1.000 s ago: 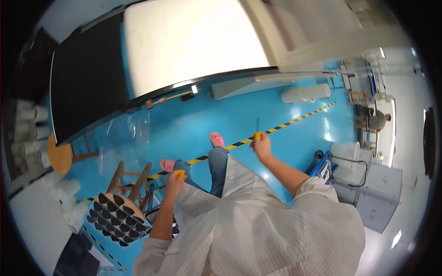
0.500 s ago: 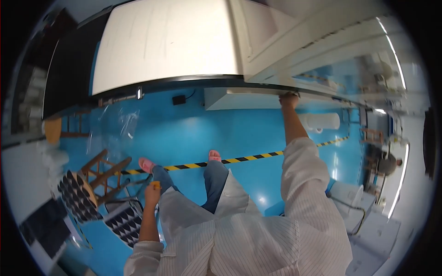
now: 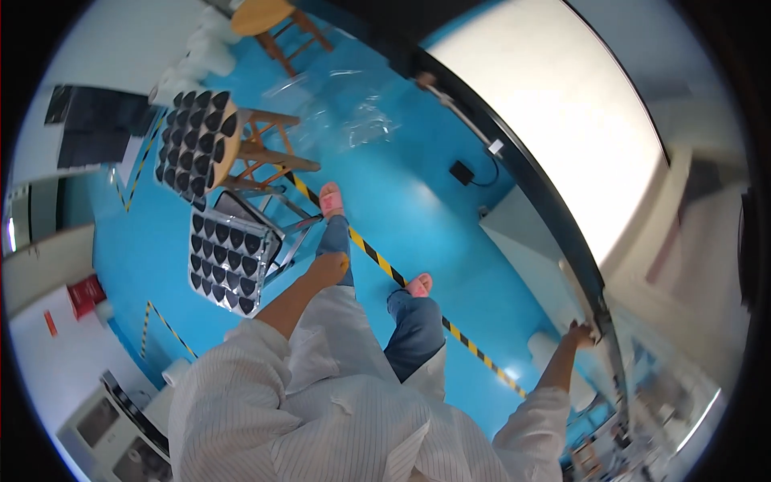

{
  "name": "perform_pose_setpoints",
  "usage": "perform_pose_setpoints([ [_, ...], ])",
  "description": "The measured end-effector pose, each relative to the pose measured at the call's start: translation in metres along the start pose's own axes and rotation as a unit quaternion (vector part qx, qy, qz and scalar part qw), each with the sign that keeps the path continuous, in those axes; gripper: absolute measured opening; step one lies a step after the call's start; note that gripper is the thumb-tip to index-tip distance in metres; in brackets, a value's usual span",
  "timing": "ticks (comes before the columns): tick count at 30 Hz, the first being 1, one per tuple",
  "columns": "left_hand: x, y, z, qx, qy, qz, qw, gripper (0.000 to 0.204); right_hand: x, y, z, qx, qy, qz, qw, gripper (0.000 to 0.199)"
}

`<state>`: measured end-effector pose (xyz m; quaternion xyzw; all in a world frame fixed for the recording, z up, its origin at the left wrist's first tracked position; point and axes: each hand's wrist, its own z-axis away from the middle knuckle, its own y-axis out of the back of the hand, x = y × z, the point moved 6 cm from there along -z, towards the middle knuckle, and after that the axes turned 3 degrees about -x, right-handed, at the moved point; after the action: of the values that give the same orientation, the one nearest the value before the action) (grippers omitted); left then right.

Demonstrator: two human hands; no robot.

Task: Inspecting and arranging small plastic parts on a backlit inspection table.

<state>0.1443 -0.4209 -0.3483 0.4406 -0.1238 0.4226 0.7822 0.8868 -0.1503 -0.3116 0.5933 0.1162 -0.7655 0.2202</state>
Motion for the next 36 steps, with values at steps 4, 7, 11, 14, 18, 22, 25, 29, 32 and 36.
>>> perform_pose_setpoints([
  [4,-0.032,0.039,-0.049,0.042,0.015,0.045,0.998,0.015,0.029,-0.017,0.107,-0.097,0.156,0.271,0.945,0.036],
  [7,-0.065,0.071,-0.106,0.064,0.058,0.039,0.995,0.017,0.108,-0.057,0.239,-0.210,-0.003,0.341,0.916,0.046],
  [11,-0.110,0.126,-0.189,0.101,0.114,0.011,0.988,0.016,0.194,-0.151,0.429,-0.329,-0.197,0.412,0.826,0.068],
  [14,-0.138,0.163,-0.247,0.109,0.113,-0.150,0.976,0.022,0.238,-0.255,0.540,-0.526,-0.134,0.420,0.727,0.065],
  [18,-0.209,0.175,-0.302,0.105,0.155,-0.374,0.908,0.033,0.307,-0.398,0.632,-0.641,0.124,0.510,0.560,0.052],
  [22,-0.284,0.159,-0.307,0.012,0.369,-0.419,0.830,0.033,0.391,-0.500,0.685,-0.704,0.021,0.494,0.510,0.051],
  [25,-0.286,0.156,-0.319,0.077,0.320,-0.286,0.900,0.029,0.442,-0.549,0.709,-0.713,0.076,0.498,0.488,0.050],
  [29,-0.282,0.176,-0.382,0.171,0.256,-0.077,0.948,0.024,0.490,-0.591,0.716,-0.713,0.280,0.539,0.350,0.060],
  [32,-0.304,0.181,-0.428,0.203,0.290,0.041,0.934,0.033,0.519,-0.625,0.714,-0.679,0.462,0.533,0.201,0.069],
  [36,-0.331,0.190,-0.469,0.239,0.289,-0.003,0.927,0.039,0.575,-0.664,0.715,-0.563,0.653,0.506,-0.026,0.093],
])
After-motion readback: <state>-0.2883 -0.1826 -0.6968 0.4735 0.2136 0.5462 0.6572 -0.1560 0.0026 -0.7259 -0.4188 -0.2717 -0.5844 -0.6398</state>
